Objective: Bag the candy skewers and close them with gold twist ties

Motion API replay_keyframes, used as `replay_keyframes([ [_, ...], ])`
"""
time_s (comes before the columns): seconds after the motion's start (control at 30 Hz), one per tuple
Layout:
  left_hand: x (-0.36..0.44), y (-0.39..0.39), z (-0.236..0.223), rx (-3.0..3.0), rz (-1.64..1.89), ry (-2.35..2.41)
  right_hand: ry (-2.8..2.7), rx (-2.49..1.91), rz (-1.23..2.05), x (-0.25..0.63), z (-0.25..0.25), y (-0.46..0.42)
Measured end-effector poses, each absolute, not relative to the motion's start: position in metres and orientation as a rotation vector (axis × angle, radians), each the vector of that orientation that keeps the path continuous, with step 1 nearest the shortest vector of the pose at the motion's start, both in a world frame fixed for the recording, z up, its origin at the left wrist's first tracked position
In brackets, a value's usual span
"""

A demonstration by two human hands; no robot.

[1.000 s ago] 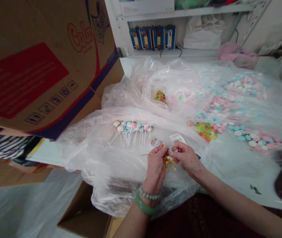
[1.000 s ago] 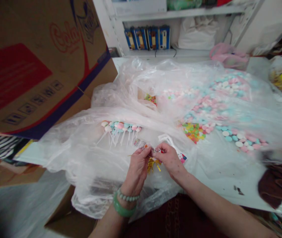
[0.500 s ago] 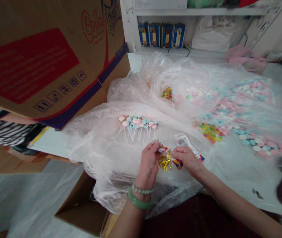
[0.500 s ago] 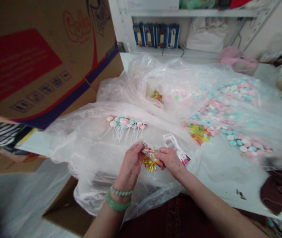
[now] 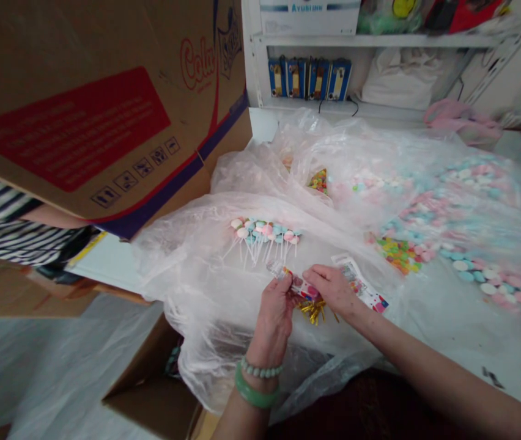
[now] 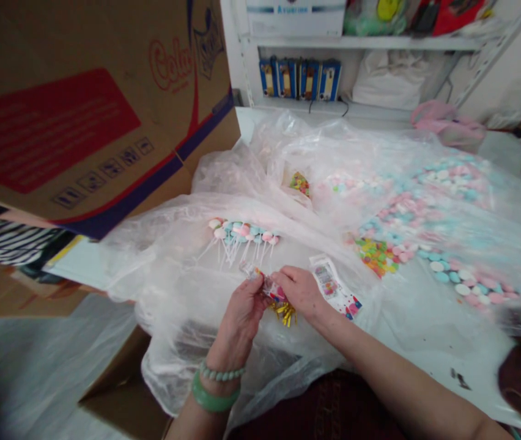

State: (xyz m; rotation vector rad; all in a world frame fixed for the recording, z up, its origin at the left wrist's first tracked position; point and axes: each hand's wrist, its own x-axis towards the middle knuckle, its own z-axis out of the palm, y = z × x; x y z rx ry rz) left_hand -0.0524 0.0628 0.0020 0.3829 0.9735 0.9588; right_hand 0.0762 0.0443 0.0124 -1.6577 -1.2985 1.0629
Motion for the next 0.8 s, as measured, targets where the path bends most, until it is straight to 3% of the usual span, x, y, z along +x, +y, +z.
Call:
replay_keyframes([
  [0.13, -0.065, 0.071, 0.001, 0.355, 1.012, 0.973, -0.722, -1.574, 1.226, 0.065, 0.004, 0.093],
  [0.33, -0.073, 0.074, 0.002, 0.174, 1.004, 0.957, -0.58, -1.518, 1.304, 0.068, -0.008, 0.126],
  [0.8, -0.057, 0.086, 0.018, -0.145, 1.049, 0.879, -0.66, -1.562, 1.344, 0.142, 0.027, -0.049],
])
